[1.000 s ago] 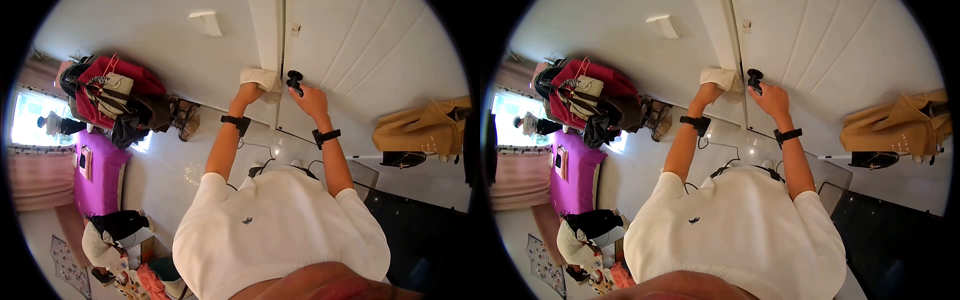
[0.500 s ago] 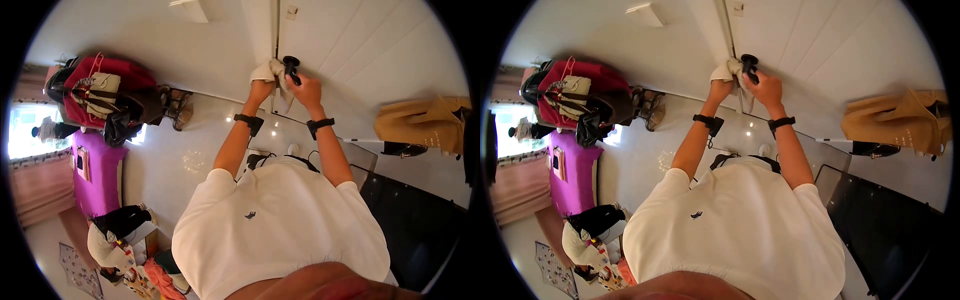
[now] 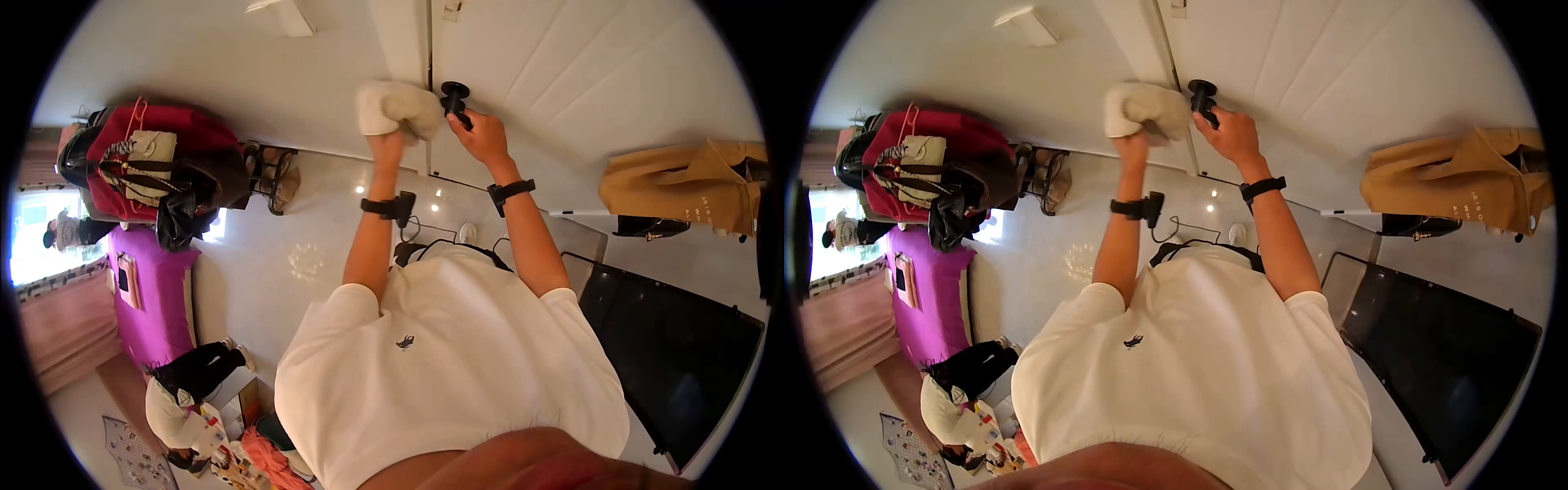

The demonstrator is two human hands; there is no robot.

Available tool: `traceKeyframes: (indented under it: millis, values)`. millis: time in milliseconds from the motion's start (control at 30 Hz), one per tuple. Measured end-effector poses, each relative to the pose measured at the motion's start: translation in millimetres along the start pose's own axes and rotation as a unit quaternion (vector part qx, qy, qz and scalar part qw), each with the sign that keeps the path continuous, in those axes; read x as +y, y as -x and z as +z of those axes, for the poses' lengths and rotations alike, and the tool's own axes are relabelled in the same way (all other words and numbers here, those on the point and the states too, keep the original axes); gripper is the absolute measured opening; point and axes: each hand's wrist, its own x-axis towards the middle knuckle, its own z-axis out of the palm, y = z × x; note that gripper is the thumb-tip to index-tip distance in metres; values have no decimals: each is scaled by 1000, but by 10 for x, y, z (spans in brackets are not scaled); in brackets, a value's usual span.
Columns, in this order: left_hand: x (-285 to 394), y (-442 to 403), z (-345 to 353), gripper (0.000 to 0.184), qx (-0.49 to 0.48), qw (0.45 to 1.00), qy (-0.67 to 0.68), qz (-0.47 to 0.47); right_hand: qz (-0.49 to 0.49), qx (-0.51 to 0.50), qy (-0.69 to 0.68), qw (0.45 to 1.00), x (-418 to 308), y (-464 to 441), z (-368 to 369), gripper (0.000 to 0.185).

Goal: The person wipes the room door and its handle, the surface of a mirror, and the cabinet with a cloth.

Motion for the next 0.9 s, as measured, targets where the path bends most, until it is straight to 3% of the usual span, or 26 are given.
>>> traceKeyframes:
  millis: [133, 200, 300, 433, 500, 533, 667, 800, 867, 900]
  values:
    - [394, -429, -225, 35, -22, 996, -86, -1, 2, 2, -35, 999, -66, 43, -19, 43]
    - [288, -622, -228, 41, -174, 960, -218, 21, 8, 2, -36, 999, -93, 22, -29, 43]
    - [104, -476, 12, 47, -217, 943, -251, -3, 7, -6, -16, 1000, -75, 29, -30, 44]
    - [-793, 380, -6, 42, -356, 856, -333, -175, 24, -53, -10, 998, -118, 31, -82, 46]
    - [-1685, 930, -99, 41, -268, 918, -290, 26, 26, -69, -3, 997, -206, 18, -140, 46]
    - [-1199, 633, 52, 41, -357, 857, -370, -31, 13, -59, 24, 998, -233, 17, -166, 47]
    - [-852, 234, 78, 40, -232, 943, -225, 74, -10, -71, 117, 991, -360, -13, -293, 48]
    - [-88, -318, -124, 39, -144, 962, -229, 28, -63, -41, 183, 980, -330, -24, -302, 44]
    - [71, -505, -391, 47, -108, 981, -104, -121, -60, -54, 177, 981, -356, 14, -322, 41]
    - [168, -521, -542, 47, -99, 982, -111, -116, -119, 6, 186, 975, -304, 32, -293, 37]
